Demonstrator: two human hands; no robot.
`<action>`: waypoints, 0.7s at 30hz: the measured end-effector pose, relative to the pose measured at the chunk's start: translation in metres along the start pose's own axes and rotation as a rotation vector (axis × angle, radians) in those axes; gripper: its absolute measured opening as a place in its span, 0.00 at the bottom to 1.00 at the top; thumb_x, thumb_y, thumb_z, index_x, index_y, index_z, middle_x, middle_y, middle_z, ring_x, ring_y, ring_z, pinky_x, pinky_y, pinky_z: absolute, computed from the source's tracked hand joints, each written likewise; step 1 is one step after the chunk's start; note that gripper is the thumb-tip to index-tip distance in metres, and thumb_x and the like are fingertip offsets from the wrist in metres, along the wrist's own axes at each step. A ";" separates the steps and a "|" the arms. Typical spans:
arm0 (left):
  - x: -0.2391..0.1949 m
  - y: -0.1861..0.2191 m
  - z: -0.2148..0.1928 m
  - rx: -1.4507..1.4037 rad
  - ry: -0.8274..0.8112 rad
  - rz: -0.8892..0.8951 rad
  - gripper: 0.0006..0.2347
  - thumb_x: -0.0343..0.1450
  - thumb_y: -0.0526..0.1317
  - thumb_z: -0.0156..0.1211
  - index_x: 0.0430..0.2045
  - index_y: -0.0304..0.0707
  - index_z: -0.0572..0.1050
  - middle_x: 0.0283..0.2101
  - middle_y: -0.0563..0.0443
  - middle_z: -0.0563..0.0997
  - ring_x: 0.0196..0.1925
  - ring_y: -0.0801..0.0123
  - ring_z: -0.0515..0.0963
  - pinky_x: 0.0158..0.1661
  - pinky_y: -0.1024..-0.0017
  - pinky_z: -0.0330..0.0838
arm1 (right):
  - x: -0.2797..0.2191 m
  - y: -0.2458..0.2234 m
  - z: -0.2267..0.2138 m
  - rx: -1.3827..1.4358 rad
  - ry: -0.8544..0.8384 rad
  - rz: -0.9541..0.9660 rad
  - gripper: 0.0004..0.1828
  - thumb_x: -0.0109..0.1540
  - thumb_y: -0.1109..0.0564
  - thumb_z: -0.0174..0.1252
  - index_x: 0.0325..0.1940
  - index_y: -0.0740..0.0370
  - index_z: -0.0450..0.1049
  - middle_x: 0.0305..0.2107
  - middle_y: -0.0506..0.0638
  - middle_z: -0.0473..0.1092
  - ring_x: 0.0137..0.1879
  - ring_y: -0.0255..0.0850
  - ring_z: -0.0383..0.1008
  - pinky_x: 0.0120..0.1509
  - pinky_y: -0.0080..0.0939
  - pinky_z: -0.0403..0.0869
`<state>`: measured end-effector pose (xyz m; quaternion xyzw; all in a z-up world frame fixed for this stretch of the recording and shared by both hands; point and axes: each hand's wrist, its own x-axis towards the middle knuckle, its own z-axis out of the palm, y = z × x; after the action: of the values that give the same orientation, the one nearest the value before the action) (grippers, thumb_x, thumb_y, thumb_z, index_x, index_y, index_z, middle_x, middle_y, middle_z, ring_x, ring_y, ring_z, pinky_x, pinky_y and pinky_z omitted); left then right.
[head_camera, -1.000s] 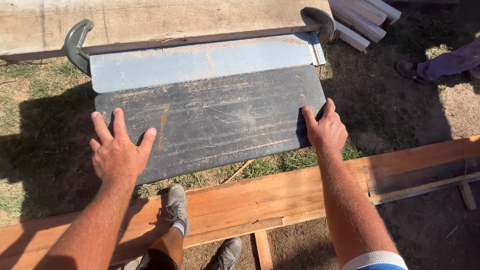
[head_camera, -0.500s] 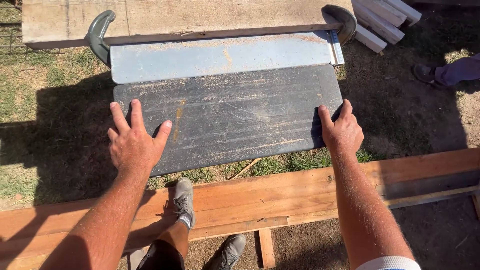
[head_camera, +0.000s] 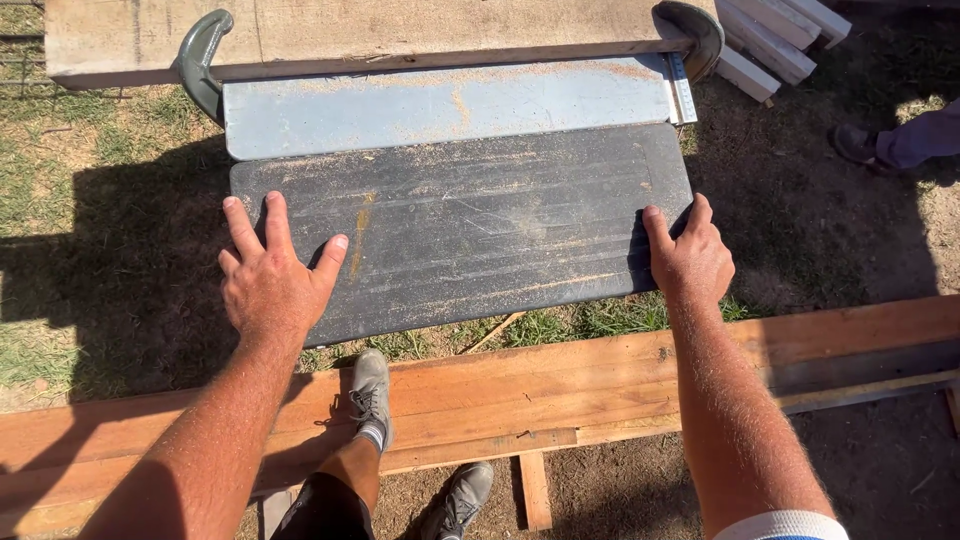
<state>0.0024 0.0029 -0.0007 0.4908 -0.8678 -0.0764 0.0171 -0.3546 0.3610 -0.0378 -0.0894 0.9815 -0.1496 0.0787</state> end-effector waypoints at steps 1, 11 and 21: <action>0.000 0.000 0.000 -0.001 -0.001 0.001 0.43 0.76 0.74 0.53 0.85 0.52 0.59 0.85 0.32 0.50 0.66 0.26 0.75 0.52 0.38 0.81 | 0.000 0.001 0.000 -0.001 0.000 0.001 0.48 0.75 0.19 0.49 0.85 0.55 0.60 0.58 0.74 0.76 0.64 0.76 0.78 0.69 0.75 0.72; 0.002 0.002 -0.002 0.005 -0.026 -0.010 0.43 0.77 0.74 0.52 0.86 0.52 0.57 0.85 0.32 0.49 0.68 0.26 0.74 0.53 0.37 0.81 | 0.004 0.002 0.001 -0.011 0.008 0.007 0.48 0.75 0.18 0.48 0.85 0.52 0.60 0.58 0.73 0.76 0.65 0.75 0.79 0.70 0.73 0.72; 0.000 0.003 -0.007 -0.006 -0.061 -0.024 0.43 0.77 0.73 0.52 0.86 0.51 0.56 0.85 0.32 0.47 0.68 0.25 0.74 0.55 0.37 0.80 | 0.006 0.009 0.007 -0.024 0.012 -0.012 0.47 0.76 0.18 0.48 0.85 0.52 0.61 0.58 0.73 0.77 0.65 0.75 0.79 0.70 0.73 0.72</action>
<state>0.0003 0.0038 0.0068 0.4987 -0.8616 -0.0944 -0.0089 -0.3610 0.3661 -0.0478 -0.0951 0.9832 -0.1387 0.0708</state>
